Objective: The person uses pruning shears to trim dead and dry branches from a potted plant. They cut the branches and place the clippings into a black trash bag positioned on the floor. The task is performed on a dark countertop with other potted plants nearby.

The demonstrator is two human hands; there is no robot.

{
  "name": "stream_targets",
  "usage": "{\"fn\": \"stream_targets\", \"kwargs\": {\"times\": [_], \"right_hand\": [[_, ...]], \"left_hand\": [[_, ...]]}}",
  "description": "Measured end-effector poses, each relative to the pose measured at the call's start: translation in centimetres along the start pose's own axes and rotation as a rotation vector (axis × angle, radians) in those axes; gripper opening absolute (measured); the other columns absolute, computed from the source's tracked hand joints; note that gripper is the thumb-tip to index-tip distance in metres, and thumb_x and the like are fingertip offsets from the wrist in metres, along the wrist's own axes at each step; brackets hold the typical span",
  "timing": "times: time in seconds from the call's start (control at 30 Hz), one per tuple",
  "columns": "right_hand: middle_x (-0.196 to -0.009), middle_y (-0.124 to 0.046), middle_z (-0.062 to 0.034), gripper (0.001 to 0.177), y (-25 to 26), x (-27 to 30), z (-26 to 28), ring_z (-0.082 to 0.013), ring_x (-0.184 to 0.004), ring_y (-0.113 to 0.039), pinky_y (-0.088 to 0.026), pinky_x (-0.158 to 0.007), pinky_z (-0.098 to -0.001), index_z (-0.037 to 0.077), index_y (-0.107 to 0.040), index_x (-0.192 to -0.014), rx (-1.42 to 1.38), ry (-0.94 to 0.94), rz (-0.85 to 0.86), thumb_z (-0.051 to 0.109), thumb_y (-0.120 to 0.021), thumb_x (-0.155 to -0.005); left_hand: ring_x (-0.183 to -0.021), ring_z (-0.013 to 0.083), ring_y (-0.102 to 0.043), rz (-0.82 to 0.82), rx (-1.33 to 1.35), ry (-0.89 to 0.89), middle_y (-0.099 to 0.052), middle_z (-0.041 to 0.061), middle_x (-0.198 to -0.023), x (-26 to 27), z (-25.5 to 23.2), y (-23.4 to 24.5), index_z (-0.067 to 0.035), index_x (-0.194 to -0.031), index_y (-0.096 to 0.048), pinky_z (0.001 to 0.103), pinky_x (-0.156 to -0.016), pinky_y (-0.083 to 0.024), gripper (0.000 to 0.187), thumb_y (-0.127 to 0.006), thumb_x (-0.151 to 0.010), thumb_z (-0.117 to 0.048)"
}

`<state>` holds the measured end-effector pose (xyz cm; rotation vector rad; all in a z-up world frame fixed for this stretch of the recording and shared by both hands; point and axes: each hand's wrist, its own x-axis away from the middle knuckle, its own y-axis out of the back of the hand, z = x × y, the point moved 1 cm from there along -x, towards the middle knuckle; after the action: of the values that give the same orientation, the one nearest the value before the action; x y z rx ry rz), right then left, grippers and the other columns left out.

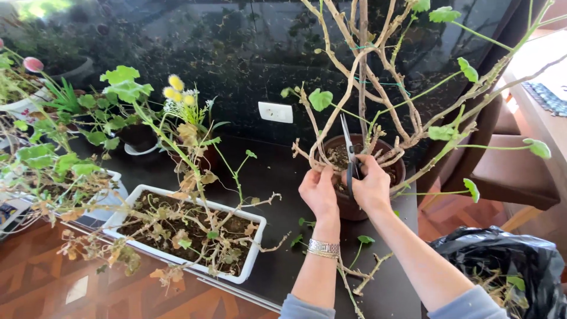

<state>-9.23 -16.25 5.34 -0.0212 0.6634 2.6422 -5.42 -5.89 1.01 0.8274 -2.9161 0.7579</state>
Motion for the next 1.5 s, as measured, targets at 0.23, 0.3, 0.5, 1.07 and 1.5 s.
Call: {"fn": "stream_targets", "kwargs": {"times": [0.23,0.3,0.5,1.07,1.5], "right_hand": [[-0.076,-0.074,-0.0044,0.052,0.2,-0.8,0.2,-0.0225,-0.082,-0.071,-0.055,-0.079,-0.0365,0.016,-0.070,-0.124,0.002,0.033,0.072,0.029,-0.080,-0.074],[-0.076,-0.074,-0.0036,0.052,0.3,-0.8,0.3,-0.0216,-0.080,-0.071,-0.056,-0.077,-0.0361,0.017,-0.070,-0.124,-0.009,0.041,0.102,0.029,-0.080,-0.075],[-0.077,-0.074,-0.0016,0.055,0.2,-1.3,-0.4,-0.0183,-0.081,-0.071,-0.055,-0.077,-0.0351,0.021,-0.071,-0.121,-0.019,0.033,0.126,0.033,-0.086,-0.069],[-0.086,-0.077,-0.0090,0.057,1.7,-0.6,1.5,-0.0269,-0.092,-0.073,-0.056,-0.084,-0.0405,0.012,-0.069,-0.128,0.048,0.047,0.126,0.035,-0.084,-0.079],[-0.093,-0.078,-0.0081,0.065,4.2,2.8,0.2,-0.0265,-0.098,-0.072,-0.055,-0.093,-0.0433,0.016,-0.069,-0.127,0.068,0.054,0.050,0.049,-0.088,-0.074]], "left_hand": [[-0.059,0.0116,-0.065,0.043,0.197,-0.006,-0.071,0.008,-0.070,0.1,-0.2,1.0,-0.005,-0.077,-0.076,0.022,-0.057,-0.054,0.007,-0.079,-0.074,0.001],[-0.065,0.0094,-0.065,0.100,0.267,0.025,-0.071,0.005,-0.072,0.7,-1.1,1.3,-0.005,-0.078,-0.076,0.022,-0.064,-0.055,0.010,-0.079,-0.074,0.004],[-0.070,0.0144,-0.067,0.223,0.365,0.091,-0.068,0.007,-0.076,-2.1,1.6,2.4,-0.003,-0.079,-0.072,0.024,-0.073,-0.057,0.016,-0.079,-0.074,0.010],[-0.071,0.0219,-0.073,0.226,0.234,0.032,-0.074,0.016,-0.088,-0.9,-0.5,1.5,0.001,-0.100,-0.077,0.032,-0.068,-0.064,0.018,-0.079,-0.082,0.001],[-0.091,0.0368,-0.077,0.534,0.347,0.245,-0.073,0.029,-0.111,-3.4,-3.2,4.6,0.000,-0.126,-0.068,0.052,-0.080,-0.065,0.039,-0.065,-0.088,-0.010]]}}
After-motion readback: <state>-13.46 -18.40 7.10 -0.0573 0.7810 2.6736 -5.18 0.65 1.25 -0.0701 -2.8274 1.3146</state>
